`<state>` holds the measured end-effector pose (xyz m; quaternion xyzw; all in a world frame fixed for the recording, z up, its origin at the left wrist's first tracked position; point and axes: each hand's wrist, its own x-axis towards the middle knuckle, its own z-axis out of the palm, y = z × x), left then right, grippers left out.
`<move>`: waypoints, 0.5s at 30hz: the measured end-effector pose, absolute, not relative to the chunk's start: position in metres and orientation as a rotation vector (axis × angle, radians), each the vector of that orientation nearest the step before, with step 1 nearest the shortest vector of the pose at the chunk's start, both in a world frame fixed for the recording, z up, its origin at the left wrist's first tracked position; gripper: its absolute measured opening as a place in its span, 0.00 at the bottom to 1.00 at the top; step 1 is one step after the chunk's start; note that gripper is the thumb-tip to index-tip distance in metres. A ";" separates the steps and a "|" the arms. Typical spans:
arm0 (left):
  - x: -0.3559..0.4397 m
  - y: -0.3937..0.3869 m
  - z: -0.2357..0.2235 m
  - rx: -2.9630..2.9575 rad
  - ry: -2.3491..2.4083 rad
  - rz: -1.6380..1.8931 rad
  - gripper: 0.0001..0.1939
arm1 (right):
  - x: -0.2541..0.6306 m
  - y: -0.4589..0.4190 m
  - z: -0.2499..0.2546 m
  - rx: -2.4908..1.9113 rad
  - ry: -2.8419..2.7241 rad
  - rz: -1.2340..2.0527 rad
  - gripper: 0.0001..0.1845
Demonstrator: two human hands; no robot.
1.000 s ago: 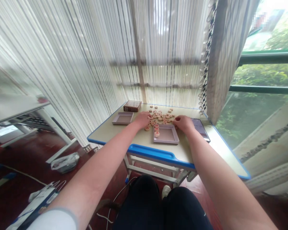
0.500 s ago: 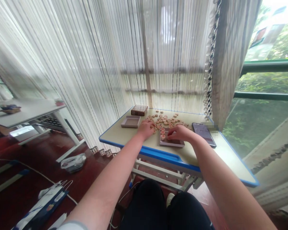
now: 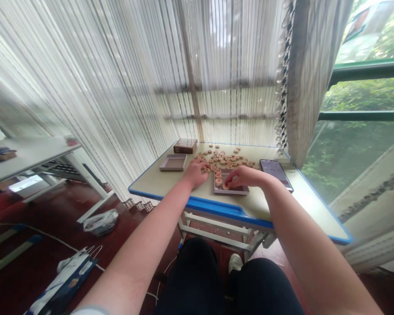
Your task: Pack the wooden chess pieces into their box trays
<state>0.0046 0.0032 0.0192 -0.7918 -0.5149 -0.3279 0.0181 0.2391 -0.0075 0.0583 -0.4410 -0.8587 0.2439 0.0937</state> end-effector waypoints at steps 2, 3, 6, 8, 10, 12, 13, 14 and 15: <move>0.004 0.004 0.019 -2.466 -1.588 -1.017 0.12 | 0.240 -0.006 0.057 -1.298 -2.541 0.693 0.12; 0.004 0.004 0.019 -2.467 -1.584 -1.015 0.12 | 0.240 -0.005 0.057 -1.309 -2.532 0.671 0.13; 0.004 0.004 0.019 -2.480 -1.569 -0.998 0.12 | 0.241 -0.004 0.058 -1.337 -2.522 0.643 0.13; 0.005 0.003 0.019 -2.495 -1.559 -0.989 0.12 | 0.241 -0.005 0.059 -1.321 -2.545 0.674 0.12; 0.005 0.002 0.019 -2.504 -1.563 -0.983 0.12 | 0.240 -0.008 0.061 -1.286 -2.566 0.716 0.11; 0.006 0.002 0.019 -2.502 -1.571 -0.982 0.12 | 0.239 -0.010 0.062 -1.249 -2.581 0.736 0.10; 0.006 0.002 0.019 -2.499 -1.569 -0.987 0.12 | 0.238 -0.010 0.062 -1.231 -2.587 0.738 0.10; 0.006 0.002 0.019 -2.497 -1.563 -0.993 0.12 | 0.238 -0.010 0.062 -1.213 -2.593 0.735 0.10; 0.005 0.002 0.019 -2.497 -1.556 -1.000 0.12 | 0.238 -0.010 0.062 -1.197 -2.601 0.733 0.10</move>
